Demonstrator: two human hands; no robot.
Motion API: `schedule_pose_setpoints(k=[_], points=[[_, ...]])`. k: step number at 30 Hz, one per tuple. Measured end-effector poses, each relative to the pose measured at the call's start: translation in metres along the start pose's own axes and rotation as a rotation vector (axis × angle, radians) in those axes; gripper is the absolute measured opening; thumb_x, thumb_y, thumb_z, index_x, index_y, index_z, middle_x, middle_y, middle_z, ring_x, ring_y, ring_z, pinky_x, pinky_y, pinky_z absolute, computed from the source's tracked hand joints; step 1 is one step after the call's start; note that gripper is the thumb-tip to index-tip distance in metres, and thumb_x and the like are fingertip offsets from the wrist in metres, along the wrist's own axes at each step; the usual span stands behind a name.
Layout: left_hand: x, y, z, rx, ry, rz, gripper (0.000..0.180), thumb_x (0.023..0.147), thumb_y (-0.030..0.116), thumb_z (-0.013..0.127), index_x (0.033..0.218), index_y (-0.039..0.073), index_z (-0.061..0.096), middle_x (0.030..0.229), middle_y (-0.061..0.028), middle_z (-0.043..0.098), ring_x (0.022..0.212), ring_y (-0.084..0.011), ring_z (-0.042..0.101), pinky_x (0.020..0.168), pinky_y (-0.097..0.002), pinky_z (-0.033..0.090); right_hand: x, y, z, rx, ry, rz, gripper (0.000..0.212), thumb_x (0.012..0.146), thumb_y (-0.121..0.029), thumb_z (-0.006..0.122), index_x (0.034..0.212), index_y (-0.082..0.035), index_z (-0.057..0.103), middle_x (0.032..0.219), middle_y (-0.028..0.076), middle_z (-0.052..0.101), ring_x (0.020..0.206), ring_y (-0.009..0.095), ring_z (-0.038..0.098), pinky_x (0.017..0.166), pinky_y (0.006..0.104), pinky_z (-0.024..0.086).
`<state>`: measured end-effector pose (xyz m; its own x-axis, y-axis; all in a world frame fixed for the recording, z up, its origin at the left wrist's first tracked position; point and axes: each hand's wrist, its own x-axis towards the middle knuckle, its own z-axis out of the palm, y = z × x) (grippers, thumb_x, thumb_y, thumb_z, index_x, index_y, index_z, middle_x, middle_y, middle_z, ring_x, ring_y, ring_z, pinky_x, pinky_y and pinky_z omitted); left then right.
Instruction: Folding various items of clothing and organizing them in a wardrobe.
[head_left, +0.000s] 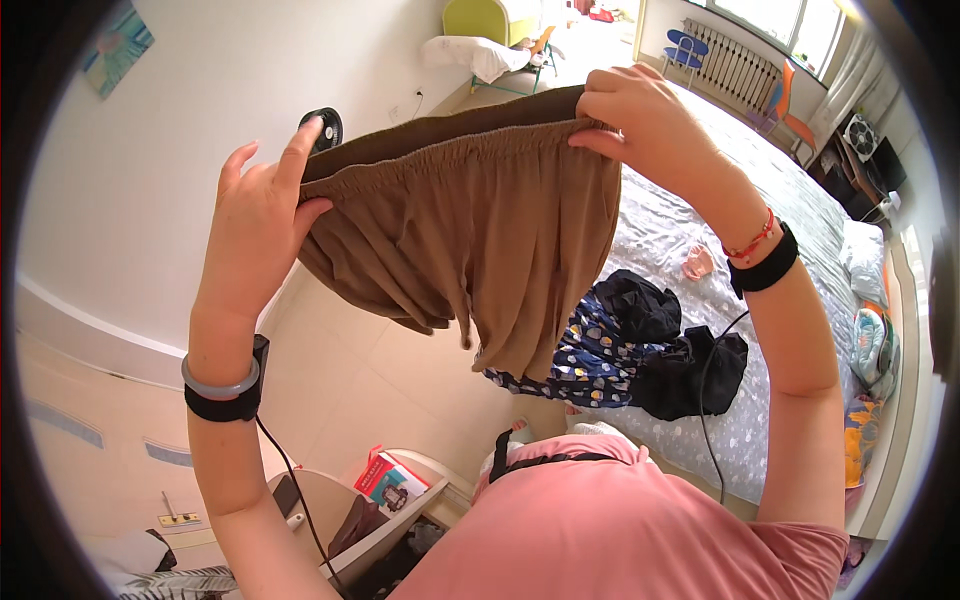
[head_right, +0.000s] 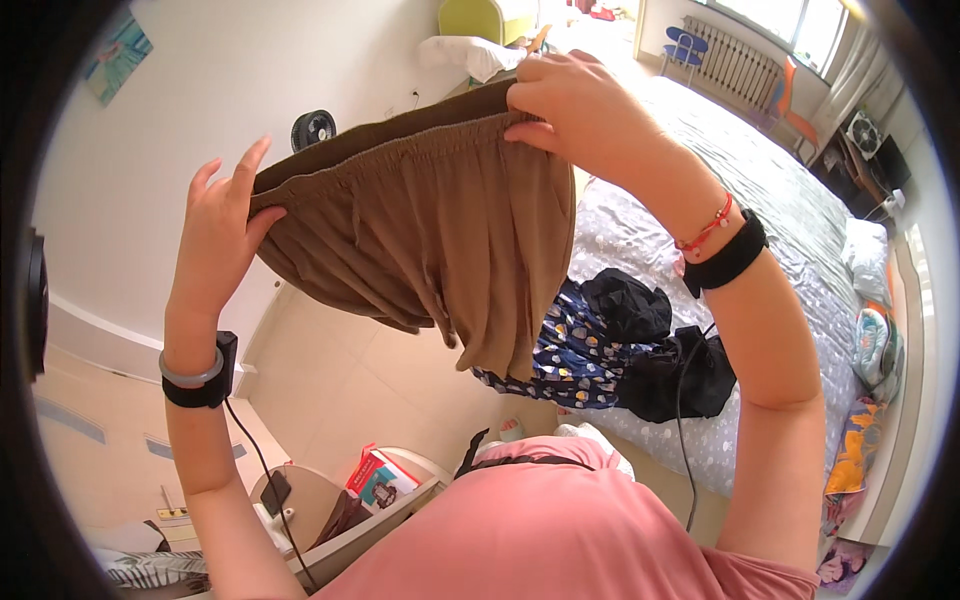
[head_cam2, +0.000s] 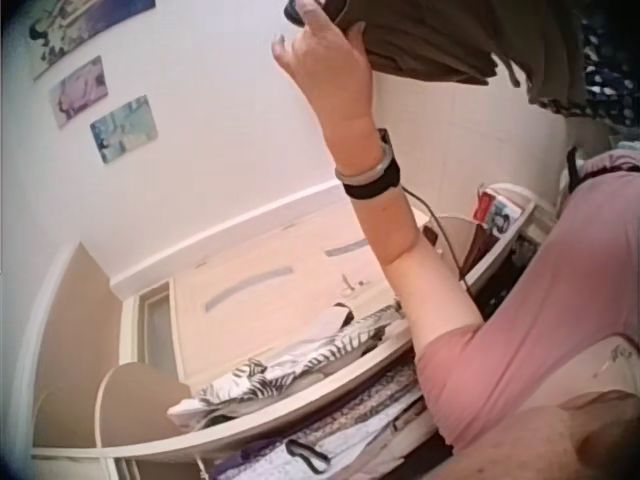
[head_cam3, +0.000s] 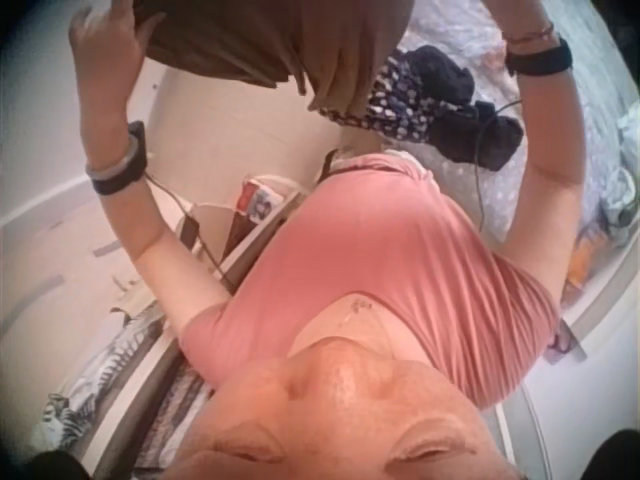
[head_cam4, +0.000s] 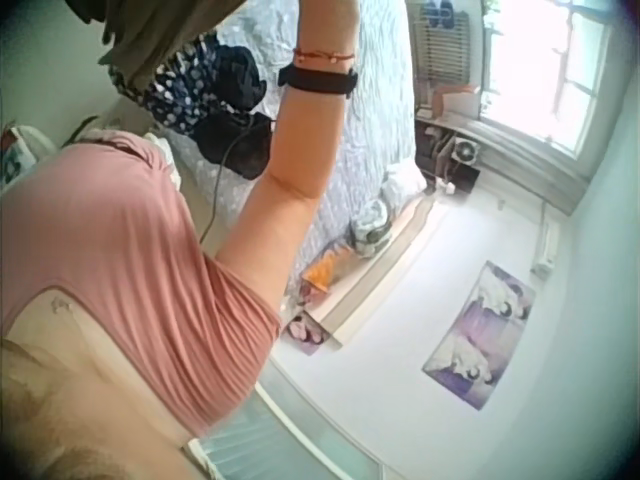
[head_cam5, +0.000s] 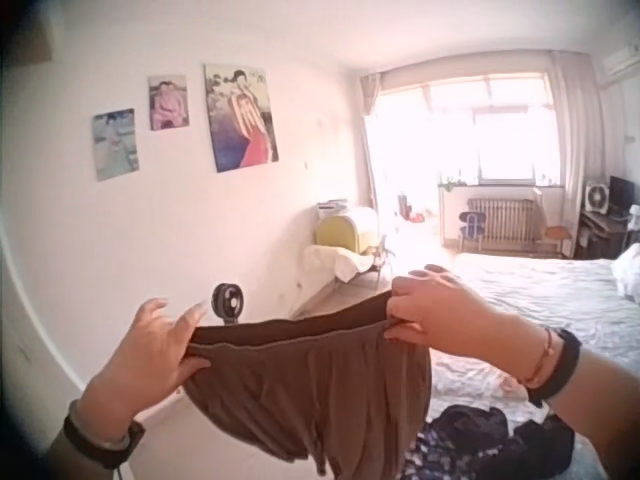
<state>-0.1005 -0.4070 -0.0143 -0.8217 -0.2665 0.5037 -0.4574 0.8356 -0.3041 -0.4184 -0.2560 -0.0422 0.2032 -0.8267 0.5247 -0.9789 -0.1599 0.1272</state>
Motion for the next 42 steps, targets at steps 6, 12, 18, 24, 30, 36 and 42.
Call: schedule_pose_setpoints(k=[6,12,18,24,30,36,42], points=[[0.005,-0.005,-0.008,0.226,-0.015,-0.013,0.017,0.078,0.017,0.069,0.085,0.004,0.06,0.07,-0.0068,0.056,0.072,-0.0247,0.055,0.097,-0.0418,0.036,0.011,0.024,-0.01,-0.134,0.414,-0.175,0.021,0.073,-0.017,0.072,0.078,-0.005,0.056,0.091,0.006,0.058,0.091,0.026,0.056,0.075,0.0381,0.045],[0.016,-0.014,-0.03,0.226,0.178,0.029,0.019,0.079,0.015,0.069,0.079,0.003,0.055,0.089,-0.0054,0.057,0.076,-0.0232,0.054,0.084,-0.0334,0.041,0.027,0.032,-0.041,0.216,0.38,0.186,0.025,0.081,-0.006,0.058,0.105,-0.001,0.064,0.095,0.016,0.065,0.085,0.022,0.061,0.079,0.0332,0.05],[0.011,-0.024,0.003,-0.855,0.22,-0.525,0.021,0.084,0.015,0.067,0.096,0.006,0.053,0.083,0.0013,0.055,0.077,-0.0057,0.049,0.068,-0.0207,0.04,0.031,0.038,0.017,0.957,0.138,0.629,0.052,0.077,-0.043,0.072,0.105,0.001,0.063,0.081,0.004,0.064,0.078,0.012,0.057,0.073,0.0278,0.046],[-0.01,-0.024,0.014,-1.426,0.391,-0.692,0.029,0.086,0.021,0.067,0.105,0.001,0.057,0.097,-0.0052,0.062,0.094,-0.0123,0.058,0.084,-0.0266,0.046,0.022,0.022,0.014,1.175,0.224,0.596,0.037,0.086,-0.034,0.065,0.102,0.0,0.064,0.087,0.004,0.065,0.081,0.011,0.059,0.073,0.0259,0.046],[-0.045,-0.003,0.059,-1.492,-0.144,-0.941,0.032,0.093,0.024,0.057,0.117,0.003,0.056,0.116,-0.0082,0.061,0.103,-0.0154,0.058,0.089,-0.0306,0.046,-0.008,0.016,0.031,1.227,0.033,0.664,0.035,0.086,-0.03,0.064,0.105,-0.001,0.063,0.096,0.003,0.064,0.087,0.011,0.059,0.077,0.0262,0.047],[-0.066,0.014,0.05,-1.715,-0.071,-0.969,0.026,0.093,0.02,0.057,0.111,0.002,0.059,0.106,-0.0054,0.064,0.095,-0.0148,0.061,0.083,-0.0287,0.048,-0.035,-0.008,0.045,1.472,-0.079,0.705,0.035,0.085,-0.026,0.067,0.107,0.0,0.063,0.095,0.003,0.064,0.086,0.009,0.057,0.074,0.024,0.047],[-0.084,0.022,0.099,-1.957,-0.067,-1.181,0.031,0.097,0.022,0.048,0.115,-0.002,0.055,0.112,-0.0113,0.062,0.102,-0.0216,0.06,0.089,-0.0341,0.048,-0.054,-0.01,0.083,1.382,-0.091,1.064,0.031,0.086,-0.023,0.063,0.108,0.0,0.063,0.098,0.006,0.066,0.087,0.011,0.061,0.077,0.0244,0.049]])
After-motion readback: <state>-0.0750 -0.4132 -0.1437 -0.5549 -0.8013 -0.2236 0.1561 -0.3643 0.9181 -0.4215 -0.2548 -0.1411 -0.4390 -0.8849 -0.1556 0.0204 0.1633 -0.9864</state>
